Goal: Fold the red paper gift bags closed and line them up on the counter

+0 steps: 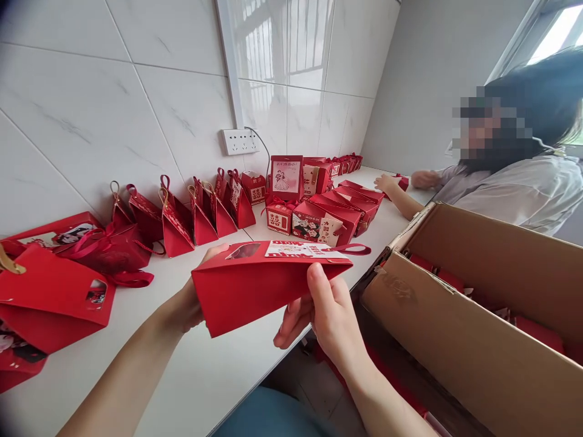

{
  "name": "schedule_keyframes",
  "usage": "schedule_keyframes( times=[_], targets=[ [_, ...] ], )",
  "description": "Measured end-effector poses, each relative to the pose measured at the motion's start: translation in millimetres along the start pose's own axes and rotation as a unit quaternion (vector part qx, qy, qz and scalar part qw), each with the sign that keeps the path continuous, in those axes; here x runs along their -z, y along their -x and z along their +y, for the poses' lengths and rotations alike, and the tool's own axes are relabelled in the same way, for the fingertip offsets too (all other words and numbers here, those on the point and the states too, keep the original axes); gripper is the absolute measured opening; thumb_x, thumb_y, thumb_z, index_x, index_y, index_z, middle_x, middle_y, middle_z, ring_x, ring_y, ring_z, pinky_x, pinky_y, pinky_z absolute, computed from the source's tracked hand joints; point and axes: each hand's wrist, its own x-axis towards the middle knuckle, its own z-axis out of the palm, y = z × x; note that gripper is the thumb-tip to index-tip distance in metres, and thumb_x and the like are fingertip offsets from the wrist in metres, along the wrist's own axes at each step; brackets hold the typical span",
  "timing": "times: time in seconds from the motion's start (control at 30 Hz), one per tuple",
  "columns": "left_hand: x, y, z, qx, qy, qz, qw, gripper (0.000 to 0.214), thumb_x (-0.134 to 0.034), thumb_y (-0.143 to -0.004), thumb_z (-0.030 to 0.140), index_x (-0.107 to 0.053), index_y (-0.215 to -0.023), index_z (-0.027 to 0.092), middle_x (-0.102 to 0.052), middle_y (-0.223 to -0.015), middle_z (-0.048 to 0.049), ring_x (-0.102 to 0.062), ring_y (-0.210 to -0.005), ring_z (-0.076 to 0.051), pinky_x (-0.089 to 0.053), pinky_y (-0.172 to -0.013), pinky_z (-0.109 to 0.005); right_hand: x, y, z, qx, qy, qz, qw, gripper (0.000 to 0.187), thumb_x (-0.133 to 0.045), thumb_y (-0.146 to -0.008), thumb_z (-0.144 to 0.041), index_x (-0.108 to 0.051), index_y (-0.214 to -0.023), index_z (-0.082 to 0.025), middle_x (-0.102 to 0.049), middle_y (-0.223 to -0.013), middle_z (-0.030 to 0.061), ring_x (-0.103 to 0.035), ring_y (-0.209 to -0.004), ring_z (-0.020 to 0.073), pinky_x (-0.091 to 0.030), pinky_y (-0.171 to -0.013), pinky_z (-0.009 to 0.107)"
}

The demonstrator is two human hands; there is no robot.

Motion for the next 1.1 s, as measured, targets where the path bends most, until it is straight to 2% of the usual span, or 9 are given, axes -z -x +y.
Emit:
schedule_keyframes(
  times=[0.13, 0.3, 0.43, 0.53, 0.67, 0.83, 0.9, 0.97, 1.1],
  targets=[
    [-1.7, 3, 8, 0.044, 0.083, -0.032, 0.995, 0.059, -0.022, -0.089, 0.065, -0.059, -0.076, 0.021, -0.052, -0.043, 0.0022, -0.045, -0.035, -0.013, -0.034, -0.037, -0.023, -1, 2, -4, -0.004, 0.007, 0.009, 1.000, 0.064, -0.050, -0.073, -0.079, -0.059, -0.058, -0.017, -0.058, -0.039, 0.0064, -0.067, -0.049, 0.0246, -0.056, -0.044, 0.033],
    [-5.5, 9, 25, 0.064, 0.065, 0.004, 0.996, 0.060, -0.017, -0.090, 0.062, -0.060, -0.100, 0.021, -0.062, -0.054, 0.0008, -0.058, -0.048, -0.017, -0.052, -0.057, -0.029, 10, 0, 1, -0.008, 0.059, 0.007, 0.998, 0.067, -0.042, -0.079, -0.078, -0.065, -0.070, -0.016, -0.061, -0.044, 0.0063, -0.064, -0.046, 0.0219, -0.056, -0.045, 0.032],
    [-15.3, 10, 23, -0.049, 0.044, 0.093, 0.994, 0.054, -0.031, -0.088, 0.059, -0.051, -0.122, 0.022, -0.070, -0.087, -0.0036, -0.068, -0.080, -0.025, -0.056, -0.069, -0.034, 31, 3, 4, 0.030, 0.144, 0.019, 0.989, 0.064, -0.041, -0.081, -0.076, -0.061, -0.060, -0.019, -0.064, -0.050, 0.0061, -0.064, -0.047, 0.0196, -0.057, -0.051, 0.031],
    [-33.5, 11, 14, -0.127, -0.004, 0.110, 0.986, 0.066, -0.045, -0.084, 0.058, -0.035, -0.140, 0.024, -0.068, -0.109, -0.0074, -0.065, -0.097, -0.026, -0.056, -0.080, -0.035, 61, 15, -8, 0.126, 0.202, 0.030, 0.971, 0.051, -0.048, -0.085, -0.066, -0.066, -0.074, -0.019, -0.071, -0.068, 0.0065, -0.067, -0.057, 0.0211, -0.057, -0.053, 0.031],
    [-65.8, 5, -14, -0.122, -0.183, 0.097, 0.971, 0.072, -0.045, -0.086, 0.057, -0.015, -0.148, 0.033, -0.067, -0.111, -0.0047, -0.065, -0.064, -0.016, -0.057, -0.063, -0.032, 124, 45, -47, 0.316, 0.390, 0.136, 0.854, 0.024, -0.053, -0.092, -0.042, -0.067, -0.091, -0.022, -0.072, -0.083, 0.0044, -0.067, -0.071, 0.0195, -0.056, -0.062, 0.029],
    [-97.4, -21, -63, -0.199, -0.321, 0.068, 0.923, 0.032, -0.043, -0.091, 0.048, -0.057, -0.116, 0.034, -0.063, -0.119, -0.0014, -0.070, -0.083, -0.018, -0.060, -0.069, -0.029, 216, 77, -109, 0.410, 0.566, 0.295, 0.652, 0.016, -0.054, -0.091, -0.026, -0.062, -0.103, -0.022, -0.067, -0.098, 0.0069, -0.065, -0.088, 0.0175, -0.053, -0.072, 0.028],
    [-109.5, -36, -71, -0.242, -0.352, 0.049, 0.903, 0.027, -0.044, -0.092, 0.043, -0.062, -0.109, 0.034, -0.062, -0.121, -0.0009, -0.068, -0.095, -0.021, -0.060, -0.075, -0.030, 254, 76, -127, 0.357, 0.666, 0.316, 0.573, 0.019, -0.054, -0.090, -0.027, -0.062, -0.106, -0.019, -0.064, -0.104, 0.0101, -0.063, -0.091, 0.0184, -0.051, -0.075, 0.030],
    [-126.0, -54, -67, -0.296, -0.373, 0.042, 0.878, 0.027, -0.044, -0.092, 0.037, -0.060, -0.114, 0.035, -0.059, -0.128, -0.0001, -0.062, -0.111, -0.023, -0.057, -0.086, -0.032, 292, 70, -135, 0.222, 0.763, 0.301, 0.527, 0.025, -0.049, -0.092, -0.029, -0.059, -0.110, -0.016, -0.062, -0.107, 0.0127, -0.063, -0.089, 0.0195, -0.048, -0.074, 0.032],
    [-179.4, -87, -35, -0.414, -0.417, 0.028, 0.809, 0.042, -0.046, -0.091, 0.025, -0.045, -0.133, 0.030, -0.051, -0.139, -0.0031, -0.045, -0.132, -0.024, -0.043, -0.107, -0.039, 363, 64, -127, -0.019, 0.827, 0.240, 0.507, 0.033, -0.035, -0.096, -0.031, -0.051, -0.119, -0.013, -0.063, -0.112, 0.0149, -0.066, -0.091, 0.0212, -0.045, -0.073, 0.030]
  ],
)
